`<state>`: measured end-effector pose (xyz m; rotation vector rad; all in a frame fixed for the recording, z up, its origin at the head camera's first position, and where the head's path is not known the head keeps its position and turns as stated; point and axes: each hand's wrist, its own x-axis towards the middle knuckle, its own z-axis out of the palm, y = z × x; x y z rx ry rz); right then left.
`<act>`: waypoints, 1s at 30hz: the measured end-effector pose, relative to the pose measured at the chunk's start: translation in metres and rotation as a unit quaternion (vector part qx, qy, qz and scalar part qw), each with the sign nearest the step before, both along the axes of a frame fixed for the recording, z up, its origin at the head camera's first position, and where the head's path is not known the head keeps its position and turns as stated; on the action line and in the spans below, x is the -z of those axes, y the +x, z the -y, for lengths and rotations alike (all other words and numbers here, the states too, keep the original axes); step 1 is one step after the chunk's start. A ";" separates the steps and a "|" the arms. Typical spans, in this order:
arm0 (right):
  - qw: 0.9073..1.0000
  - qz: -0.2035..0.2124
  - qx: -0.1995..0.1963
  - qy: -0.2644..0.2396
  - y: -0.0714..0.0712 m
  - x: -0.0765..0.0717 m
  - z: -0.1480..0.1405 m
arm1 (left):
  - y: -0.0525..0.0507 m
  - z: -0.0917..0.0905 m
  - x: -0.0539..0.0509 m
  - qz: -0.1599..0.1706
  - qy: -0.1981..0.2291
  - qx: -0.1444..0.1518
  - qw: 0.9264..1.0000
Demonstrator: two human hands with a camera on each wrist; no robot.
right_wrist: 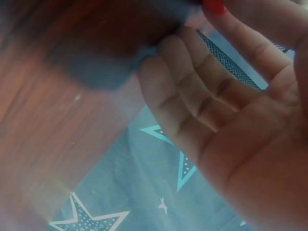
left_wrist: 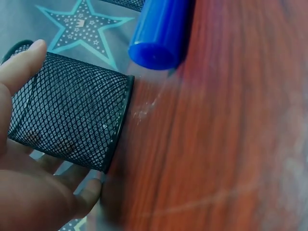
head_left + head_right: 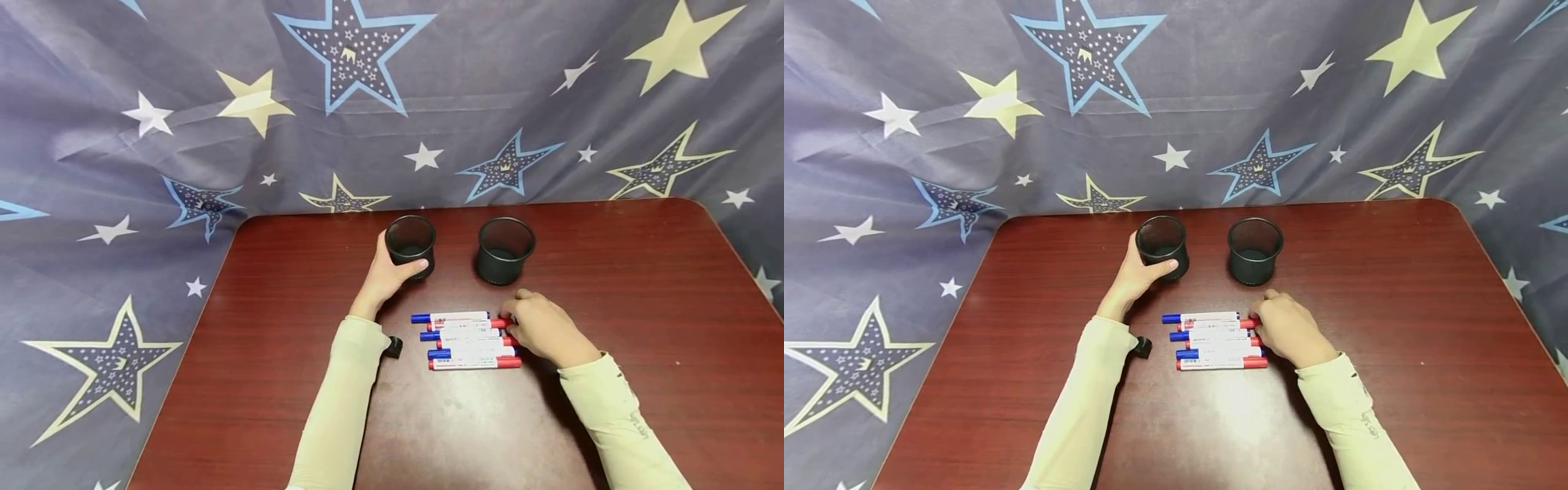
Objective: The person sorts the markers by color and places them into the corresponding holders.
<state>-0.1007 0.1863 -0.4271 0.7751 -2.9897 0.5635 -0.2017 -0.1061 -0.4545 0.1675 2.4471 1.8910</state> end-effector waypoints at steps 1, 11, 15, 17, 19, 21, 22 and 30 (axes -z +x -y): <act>1.000 0.002 -0.001 -0.001 0.000 -0.001 0.000 | 0.000 0.001 0.001 -0.006 -0.006 -0.002 1.000; 0.993 0.078 0.007 -0.091 0.001 -0.016 -0.011 | 0.000 0.004 0.003 -0.030 -0.008 0.007 1.000; 0.988 0.080 0.015 -0.130 0.002 -0.020 -0.011 | 0.002 0.006 -0.001 -0.023 0.011 0.018 1.000; 0.986 0.083 0.023 -0.144 0.003 -0.022 -0.009 | 0.002 0.006 0.000 -0.019 0.016 0.021 0.999; 0.984 0.090 0.034 -0.152 0.005 -0.024 -0.007 | 0.001 0.006 0.001 -0.018 0.019 0.023 0.999; 0.982 0.097 0.041 -0.157 0.007 -0.027 -0.004 | -0.001 0.008 0.007 -0.018 0.020 0.020 0.999; 0.981 0.096 0.042 -0.161 0.008 -0.029 -0.003 | -0.001 0.008 0.007 -0.018 0.023 0.021 0.999; 0.986 0.080 0.037 -0.143 0.011 -0.034 0.000 | -0.002 0.008 0.008 0.006 0.011 0.020 1.000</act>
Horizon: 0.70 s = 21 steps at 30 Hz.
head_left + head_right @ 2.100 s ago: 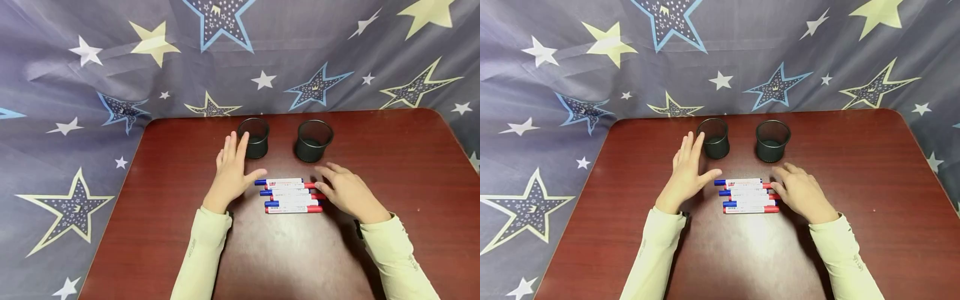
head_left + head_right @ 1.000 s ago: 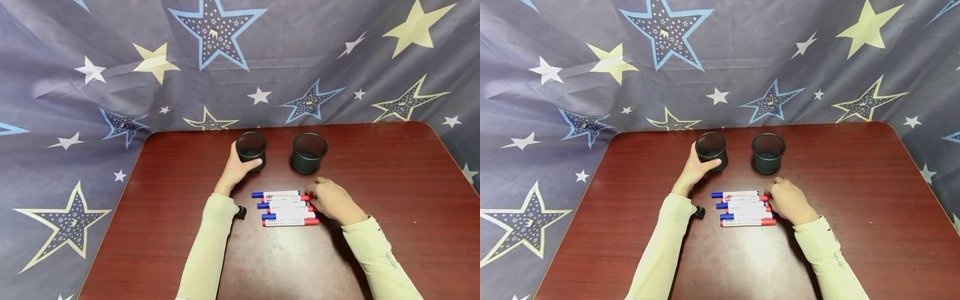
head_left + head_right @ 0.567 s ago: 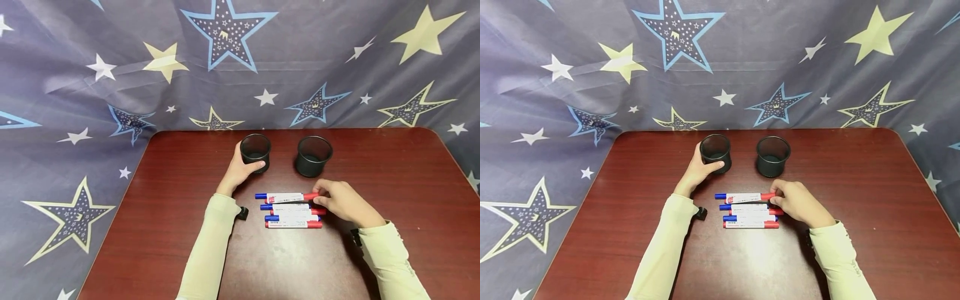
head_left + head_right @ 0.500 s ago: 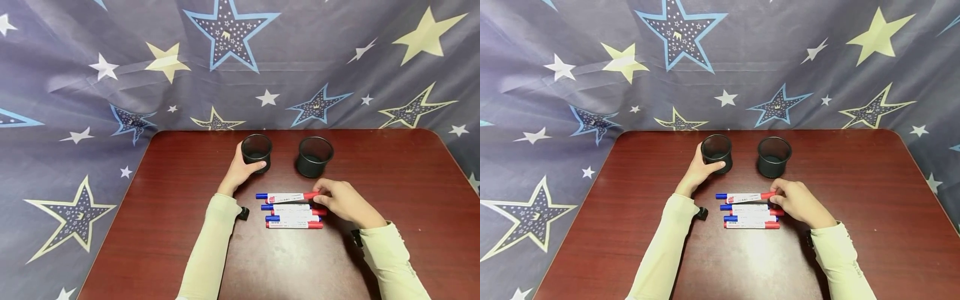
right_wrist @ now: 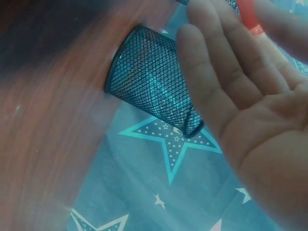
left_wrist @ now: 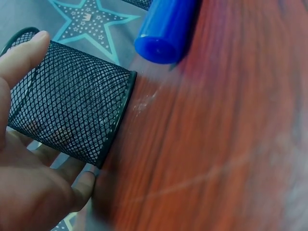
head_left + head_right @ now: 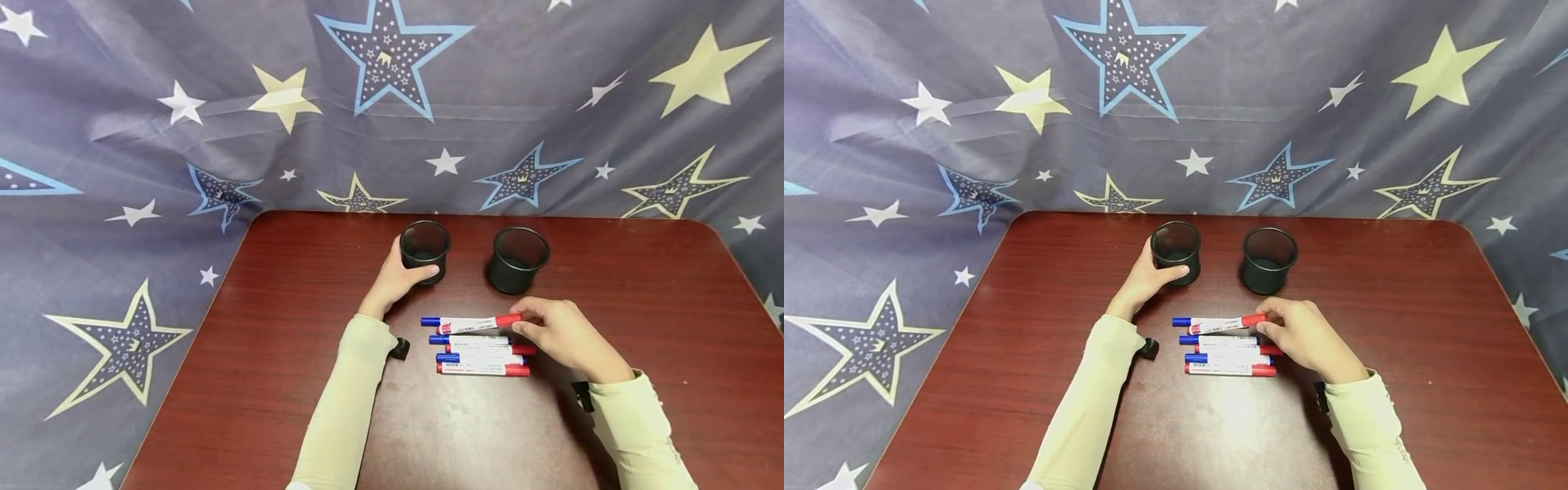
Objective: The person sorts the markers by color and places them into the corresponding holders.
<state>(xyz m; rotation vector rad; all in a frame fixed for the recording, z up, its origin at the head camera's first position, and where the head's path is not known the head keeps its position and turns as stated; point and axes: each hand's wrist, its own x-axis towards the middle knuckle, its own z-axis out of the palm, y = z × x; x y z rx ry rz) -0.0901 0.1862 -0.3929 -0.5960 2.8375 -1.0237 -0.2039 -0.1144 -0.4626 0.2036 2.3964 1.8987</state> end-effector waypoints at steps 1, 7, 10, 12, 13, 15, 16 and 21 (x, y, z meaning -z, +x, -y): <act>1.000 0.001 0.000 0.002 0.001 -0.001 0.000 | 0.000 0.000 0.000 0.002 0.000 -0.001 1.000; 0.999 0.012 0.010 -0.030 0.005 -0.008 0.002 | 0.001 -0.001 0.000 0.001 0.028 0.006 1.000; 0.999 -0.002 0.013 -0.048 0.006 -0.011 0.003 | 0.000 -0.002 0.001 0.002 0.037 0.009 0.999; 0.998 -0.018 0.012 -0.062 0.007 -0.014 0.005 | 0.000 -0.002 0.002 0.002 0.041 0.010 0.999; 0.997 -0.028 0.012 -0.069 0.007 -0.015 0.007 | 0.000 -0.001 0.002 0.002 0.043 0.010 0.999; 0.995 -0.046 0.013 -0.086 0.007 -0.018 0.010 | 0.000 -0.001 0.003 0.002 0.045 0.010 0.999; 0.994 -0.052 0.014 -0.100 0.007 -0.019 0.011 | 0.000 -0.001 0.003 0.001 0.046 0.009 0.999; 0.980 -0.079 0.020 -0.179 0.005 -0.024 0.022 | 0.000 -0.001 0.005 -0.004 0.050 0.010 0.999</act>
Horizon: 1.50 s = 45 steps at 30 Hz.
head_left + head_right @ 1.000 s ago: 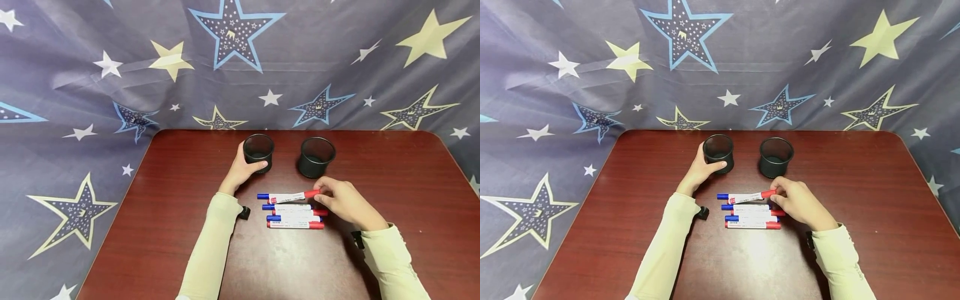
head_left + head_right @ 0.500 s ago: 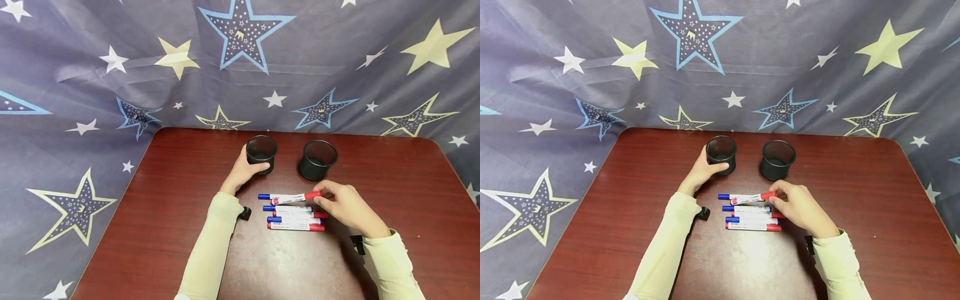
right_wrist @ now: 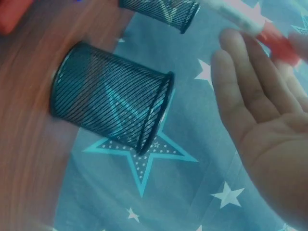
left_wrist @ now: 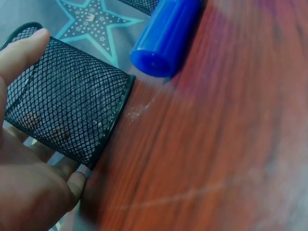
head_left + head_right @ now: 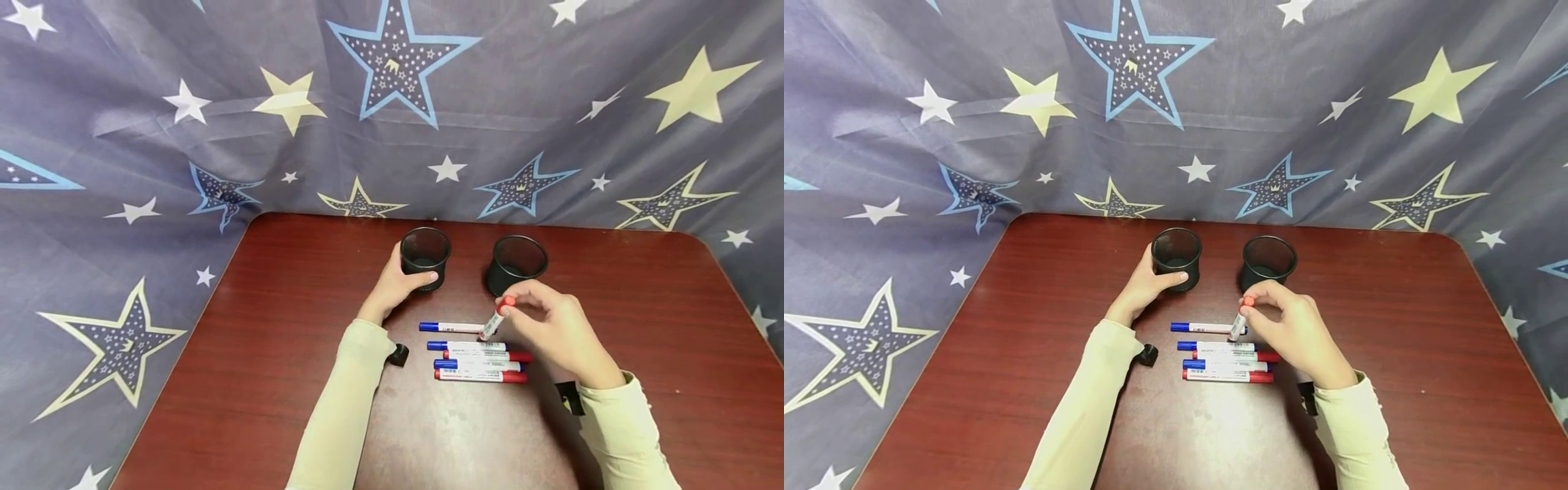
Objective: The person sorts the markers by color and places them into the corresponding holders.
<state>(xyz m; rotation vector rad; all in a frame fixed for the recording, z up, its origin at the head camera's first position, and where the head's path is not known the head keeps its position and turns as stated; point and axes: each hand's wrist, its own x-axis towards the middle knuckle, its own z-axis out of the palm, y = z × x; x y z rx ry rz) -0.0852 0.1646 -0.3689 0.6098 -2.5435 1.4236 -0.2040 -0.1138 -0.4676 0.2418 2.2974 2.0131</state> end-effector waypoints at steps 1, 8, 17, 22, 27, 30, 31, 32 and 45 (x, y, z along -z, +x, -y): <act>1.000 -0.006 -0.001 -0.014 -0.002 -0.002 0.002 | -0.001 0.000 0.000 -0.001 0.000 0.000 1.000; 0.998 -0.048 -0.009 -0.041 -0.014 -0.018 0.014 | -0.001 -0.001 0.000 -0.004 -0.008 0.003 1.000; 0.989 -0.118 -0.062 -0.064 -0.029 -0.050 0.038 | 0.005 0.004 0.001 -0.019 -0.036 -0.017 0.999; 0.987 -0.135 -0.062 -0.067 -0.041 -0.062 0.050 | 0.004 0.003 0.003 -0.016 -0.020 -0.025 0.999; 0.989 -0.131 -0.053 -0.050 -0.053 -0.065 0.059 | 0.002 0.000 0.003 -0.022 -0.020 -0.043 0.999; 0.990 -0.128 -0.041 -0.035 -0.064 -0.066 0.064 | 0.002 -0.002 0.004 -0.019 -0.019 -0.050 0.998; 0.991 -0.127 -0.038 -0.032 -0.068 -0.068 0.066 | 0.002 -0.002 0.004 -0.017 -0.019 -0.052 0.998; 0.991 -0.128 -0.035 -0.032 -0.072 -0.068 0.068 | 0.002 -0.001 0.004 -0.015 -0.020 -0.053 0.998; 0.997 -0.080 -0.009 0.006 -0.116 -0.061 0.099 | 0.004 0.002 0.001 -0.052 -0.082 -0.021 0.995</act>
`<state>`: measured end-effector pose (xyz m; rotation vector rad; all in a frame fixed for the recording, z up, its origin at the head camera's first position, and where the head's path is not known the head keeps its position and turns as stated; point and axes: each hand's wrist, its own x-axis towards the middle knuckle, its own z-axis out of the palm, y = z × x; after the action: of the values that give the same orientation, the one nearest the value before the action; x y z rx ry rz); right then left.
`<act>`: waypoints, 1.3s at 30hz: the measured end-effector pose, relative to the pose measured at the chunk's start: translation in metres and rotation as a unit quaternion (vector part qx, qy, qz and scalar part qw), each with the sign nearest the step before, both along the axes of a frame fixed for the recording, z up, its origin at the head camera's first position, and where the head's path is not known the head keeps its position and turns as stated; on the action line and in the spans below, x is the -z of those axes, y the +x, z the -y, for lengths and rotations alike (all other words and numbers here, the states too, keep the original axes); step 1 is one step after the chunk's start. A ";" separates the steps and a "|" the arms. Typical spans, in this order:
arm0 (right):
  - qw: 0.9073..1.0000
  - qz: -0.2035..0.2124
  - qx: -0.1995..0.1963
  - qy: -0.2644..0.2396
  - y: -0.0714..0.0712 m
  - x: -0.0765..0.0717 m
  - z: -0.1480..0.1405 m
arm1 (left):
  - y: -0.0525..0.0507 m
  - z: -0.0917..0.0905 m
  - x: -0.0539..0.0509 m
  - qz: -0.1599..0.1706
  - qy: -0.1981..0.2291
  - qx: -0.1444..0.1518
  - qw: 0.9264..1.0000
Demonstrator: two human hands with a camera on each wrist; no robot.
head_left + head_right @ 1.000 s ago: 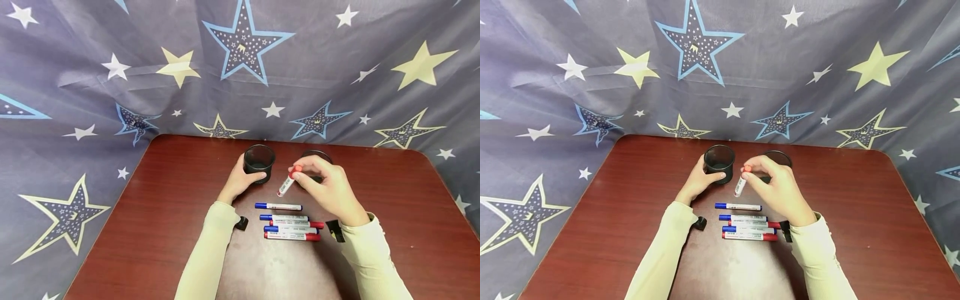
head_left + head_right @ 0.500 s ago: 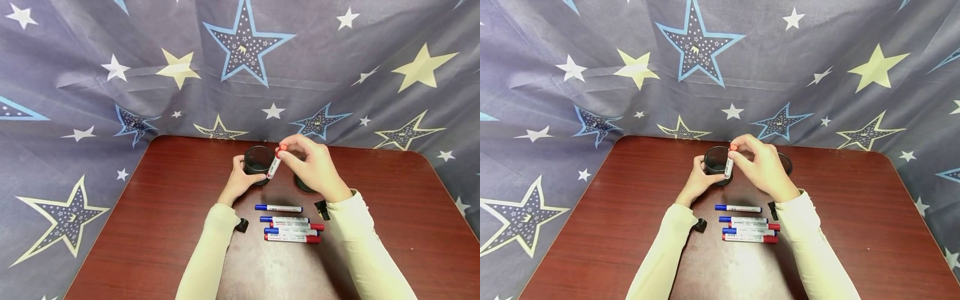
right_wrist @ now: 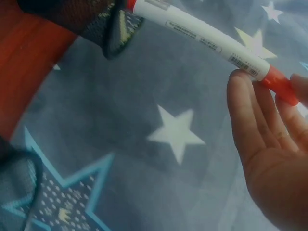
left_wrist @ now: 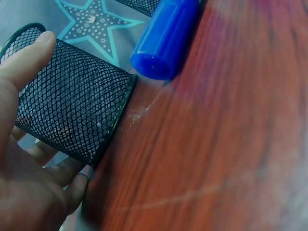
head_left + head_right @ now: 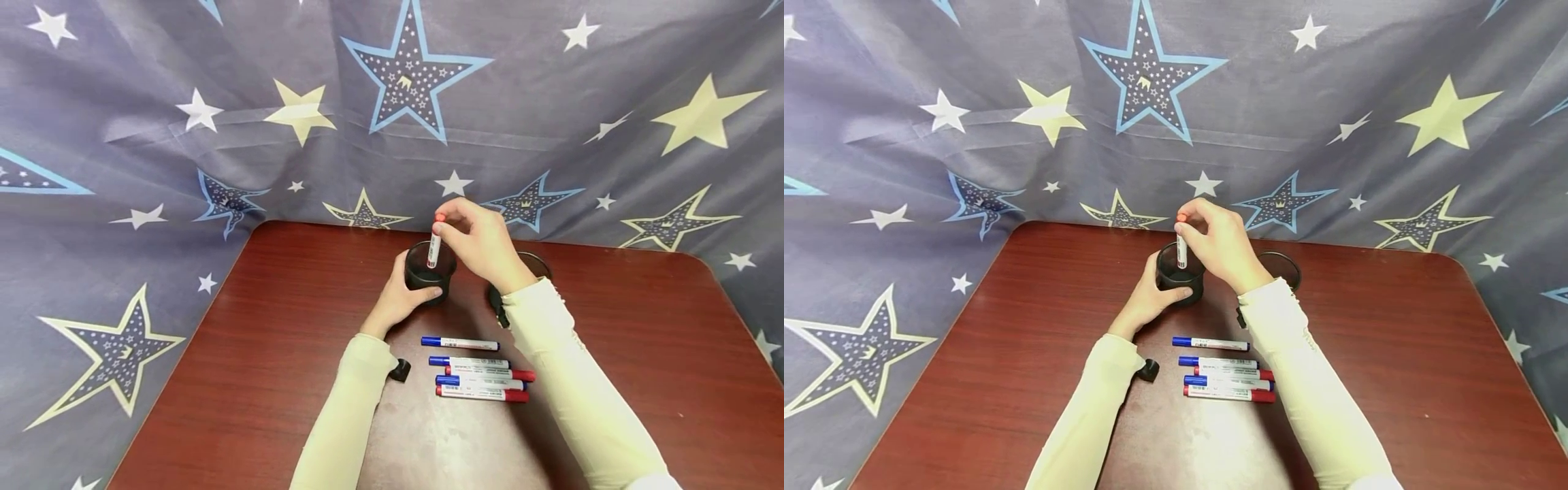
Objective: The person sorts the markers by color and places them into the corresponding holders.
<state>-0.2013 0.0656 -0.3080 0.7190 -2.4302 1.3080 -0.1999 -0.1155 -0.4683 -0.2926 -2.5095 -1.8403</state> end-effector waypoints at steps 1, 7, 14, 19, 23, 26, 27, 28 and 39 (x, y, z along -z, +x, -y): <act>1.000 0.009 0.001 0.003 -0.002 0.002 0.002 | 0.000 0.000 -0.001 0.002 -0.010 0.000 1.000; 0.999 0.037 0.004 0.020 -0.014 0.020 0.016 | 0.000 0.000 -0.001 0.011 -0.021 0.003 1.000; 0.999 0.032 0.002 0.033 -0.022 0.044 0.025 | -0.001 0.000 0.001 0.004 -0.009 0.010 1.000; 0.999 0.020 0.008 0.045 -0.025 0.056 0.028 | -0.001 0.000 0.002 0.000 -0.002 0.014 1.000; 0.998 0.022 0.012 0.051 -0.027 0.062 0.029 | -0.001 0.001 0.002 0.003 -0.005 0.012 1.000; 0.999 0.021 0.019 0.045 -0.028 0.064 0.028 | -0.001 0.000 0.000 0.003 0.000 0.010 1.000; 0.999 0.021 0.019 0.041 -0.028 0.063 0.028 | 0.000 0.000 0.000 0.003 0.004 0.010 1.000; 0.999 0.021 0.019 0.039 -0.028 0.063 0.028 | 0.000 0.001 0.000 0.003 0.009 0.009 1.000; 0.998 0.032 0.017 0.046 -0.025 0.063 0.027 | 0.000 0.000 0.003 0.013 0.010 0.001 1.000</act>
<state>-0.2264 0.0384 -0.3710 0.6642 -2.5554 1.2315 -0.1999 -0.1157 -0.4708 -0.2733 -2.5072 -1.8818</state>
